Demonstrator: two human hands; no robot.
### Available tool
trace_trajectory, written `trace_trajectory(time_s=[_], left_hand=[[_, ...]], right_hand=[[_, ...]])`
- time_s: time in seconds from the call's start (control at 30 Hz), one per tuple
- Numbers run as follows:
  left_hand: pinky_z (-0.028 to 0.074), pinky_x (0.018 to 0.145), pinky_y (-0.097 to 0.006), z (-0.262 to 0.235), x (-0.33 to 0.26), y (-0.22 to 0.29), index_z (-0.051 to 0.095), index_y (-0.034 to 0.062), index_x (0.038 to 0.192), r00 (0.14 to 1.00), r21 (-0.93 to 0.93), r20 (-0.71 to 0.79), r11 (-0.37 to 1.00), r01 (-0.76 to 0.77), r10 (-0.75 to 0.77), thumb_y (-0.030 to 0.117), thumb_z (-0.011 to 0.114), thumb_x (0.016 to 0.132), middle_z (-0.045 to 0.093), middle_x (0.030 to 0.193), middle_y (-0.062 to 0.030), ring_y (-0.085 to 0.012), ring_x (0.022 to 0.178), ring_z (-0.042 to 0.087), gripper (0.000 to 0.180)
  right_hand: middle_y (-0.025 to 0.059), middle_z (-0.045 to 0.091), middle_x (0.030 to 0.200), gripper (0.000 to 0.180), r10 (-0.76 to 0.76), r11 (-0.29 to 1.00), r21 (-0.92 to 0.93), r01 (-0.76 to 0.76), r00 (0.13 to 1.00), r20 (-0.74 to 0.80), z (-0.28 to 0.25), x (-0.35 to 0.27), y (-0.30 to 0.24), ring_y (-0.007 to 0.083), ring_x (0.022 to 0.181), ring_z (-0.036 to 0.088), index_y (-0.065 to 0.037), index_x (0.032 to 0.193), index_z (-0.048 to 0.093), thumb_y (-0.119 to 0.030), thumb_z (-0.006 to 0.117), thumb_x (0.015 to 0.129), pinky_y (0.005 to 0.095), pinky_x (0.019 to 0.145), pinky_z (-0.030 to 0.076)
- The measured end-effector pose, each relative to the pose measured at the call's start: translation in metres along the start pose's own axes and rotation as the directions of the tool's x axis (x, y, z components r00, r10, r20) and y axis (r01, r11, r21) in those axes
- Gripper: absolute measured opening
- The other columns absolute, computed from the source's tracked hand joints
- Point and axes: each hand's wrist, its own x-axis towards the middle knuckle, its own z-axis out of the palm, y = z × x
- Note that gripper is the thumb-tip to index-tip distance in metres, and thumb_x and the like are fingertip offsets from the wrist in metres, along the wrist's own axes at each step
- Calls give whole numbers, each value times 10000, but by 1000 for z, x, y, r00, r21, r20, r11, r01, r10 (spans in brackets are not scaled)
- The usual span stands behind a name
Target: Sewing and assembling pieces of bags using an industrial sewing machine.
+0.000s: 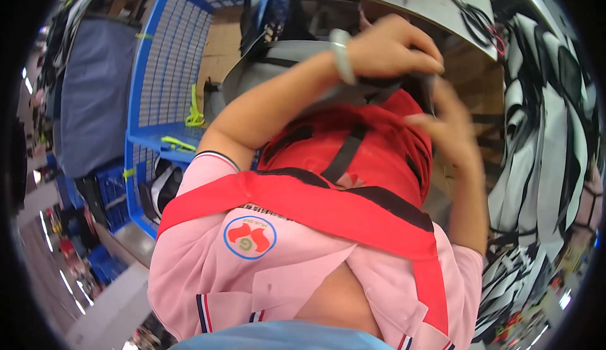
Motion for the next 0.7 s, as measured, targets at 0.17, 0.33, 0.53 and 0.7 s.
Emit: trace_trajectory(time_s=[0.17,0.33,0.53,0.7], left_hand=[[496,793,-379,18,-9,-24,705,51,963,975,383,-11,901,-203,224,222,654,786,683,912,-128,-283,878,640,251],[488,851,-263,-103,-64,-25,622,-15,1132,947,225,-313,964,140,-65,204,616,902,675,1019,-63,-146,954,632,318],[494,889,-354,-188,-162,-141,676,93,1100,842,627,-456,568,533,-288,33,512,863,667,1069,-162,-316,989,637,295],[467,939,-370,-203,-191,-180,650,148,1188,666,580,-402,388,716,-628,78,537,800,657,1138,-135,-300,1053,622,410]], right_hand=[[81,602,1012,326,175,801,567,-192,981,85,104,26,32,164,888,578,-9,1101,564,-279,613,926,290,781,461],[63,600,703,302,160,703,696,-145,986,44,47,30,56,94,563,526,-19,785,590,-266,565,957,217,535,411],[49,573,651,276,181,832,550,-75,973,-140,20,46,71,91,540,509,-39,733,555,-217,571,943,215,515,397],[-29,422,567,296,306,860,468,-204,939,-154,33,60,136,66,471,385,-134,677,462,-236,588,925,241,432,293]])
